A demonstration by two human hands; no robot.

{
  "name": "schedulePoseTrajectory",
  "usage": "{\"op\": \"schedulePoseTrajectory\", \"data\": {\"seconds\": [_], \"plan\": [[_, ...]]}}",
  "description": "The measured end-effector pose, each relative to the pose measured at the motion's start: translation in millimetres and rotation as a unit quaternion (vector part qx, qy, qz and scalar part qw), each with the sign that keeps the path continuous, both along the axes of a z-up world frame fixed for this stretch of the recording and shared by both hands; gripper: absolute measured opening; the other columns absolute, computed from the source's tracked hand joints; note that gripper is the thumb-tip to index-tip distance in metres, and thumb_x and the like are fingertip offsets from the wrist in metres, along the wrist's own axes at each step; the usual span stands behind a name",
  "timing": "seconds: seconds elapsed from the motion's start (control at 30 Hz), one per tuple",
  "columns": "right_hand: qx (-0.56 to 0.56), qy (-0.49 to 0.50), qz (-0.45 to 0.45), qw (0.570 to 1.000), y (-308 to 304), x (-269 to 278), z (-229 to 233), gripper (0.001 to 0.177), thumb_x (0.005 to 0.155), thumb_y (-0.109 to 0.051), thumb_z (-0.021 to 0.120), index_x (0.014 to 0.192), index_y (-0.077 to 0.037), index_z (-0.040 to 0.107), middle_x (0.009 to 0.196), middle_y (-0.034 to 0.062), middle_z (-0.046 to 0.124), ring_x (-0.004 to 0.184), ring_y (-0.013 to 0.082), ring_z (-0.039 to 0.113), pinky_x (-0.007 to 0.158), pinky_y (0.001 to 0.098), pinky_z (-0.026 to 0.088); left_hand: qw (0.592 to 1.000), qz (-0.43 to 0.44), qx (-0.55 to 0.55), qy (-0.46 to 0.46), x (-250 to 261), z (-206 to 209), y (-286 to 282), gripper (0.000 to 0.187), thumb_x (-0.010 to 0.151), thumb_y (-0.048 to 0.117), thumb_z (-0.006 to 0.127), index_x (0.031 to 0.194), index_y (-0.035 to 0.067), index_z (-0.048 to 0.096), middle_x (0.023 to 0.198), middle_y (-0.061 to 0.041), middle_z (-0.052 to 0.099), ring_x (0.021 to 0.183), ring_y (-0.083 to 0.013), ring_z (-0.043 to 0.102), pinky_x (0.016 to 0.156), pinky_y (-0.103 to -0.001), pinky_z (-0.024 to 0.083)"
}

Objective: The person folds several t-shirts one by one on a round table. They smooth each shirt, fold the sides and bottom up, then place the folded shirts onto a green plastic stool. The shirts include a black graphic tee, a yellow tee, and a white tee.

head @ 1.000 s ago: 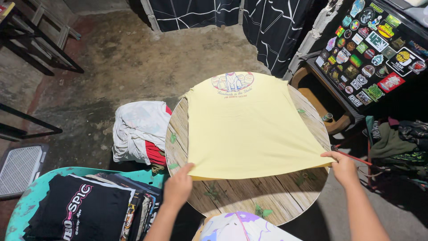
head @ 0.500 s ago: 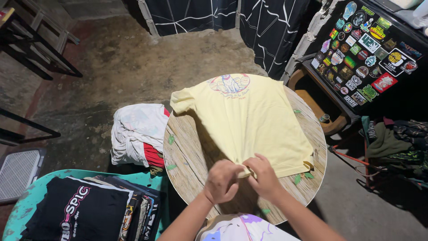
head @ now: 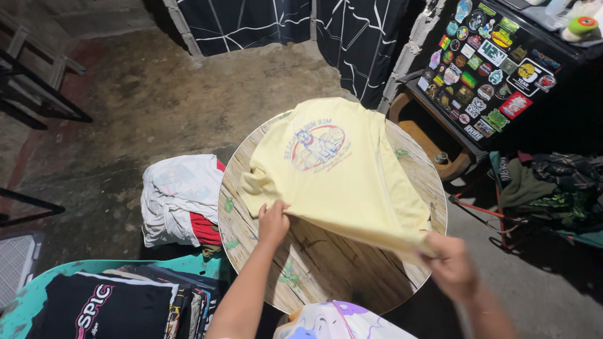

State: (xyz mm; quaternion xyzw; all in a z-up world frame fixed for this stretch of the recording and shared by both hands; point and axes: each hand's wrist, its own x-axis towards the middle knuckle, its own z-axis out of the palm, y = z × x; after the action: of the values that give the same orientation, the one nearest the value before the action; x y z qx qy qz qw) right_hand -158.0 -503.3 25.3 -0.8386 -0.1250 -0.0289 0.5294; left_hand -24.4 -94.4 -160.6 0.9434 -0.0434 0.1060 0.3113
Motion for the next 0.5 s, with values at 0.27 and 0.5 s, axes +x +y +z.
{"op": "schedulePoseTrajectory", "data": {"seconds": [0.27,0.5], "plan": [[0.037,0.132,-0.159,0.978,-123,-6,-17,0.035,0.093,-0.001,0.061,0.127,0.004,0.067,0.102,0.0116,0.075,0.091,0.0156,0.067,0.08,0.0314,0.054,0.94,-0.174,0.088,0.28,-94,54,6,0.047,0.091,0.037,0.067,0.132,0.019,0.054,0.088,-0.018,0.07,0.092,-0.0371,0.067,0.084,-0.048,0.051],[-0.019,0.068,-0.146,0.987,-215,18,-27,0.026,0.1,-0.007,0.058,0.121,0.003,0.071,0.102,0.0127,0.066,0.092,0.0187,0.067,0.084,0.0323,0.055,0.935,-0.031,0.171,0.31,-119,74,48,0.033,0.072,0.02,0.081,0.103,0.016,0.072,0.103,-0.011,0.073,0.103,-0.0323,0.07,0.091,-0.043,0.055]]}}
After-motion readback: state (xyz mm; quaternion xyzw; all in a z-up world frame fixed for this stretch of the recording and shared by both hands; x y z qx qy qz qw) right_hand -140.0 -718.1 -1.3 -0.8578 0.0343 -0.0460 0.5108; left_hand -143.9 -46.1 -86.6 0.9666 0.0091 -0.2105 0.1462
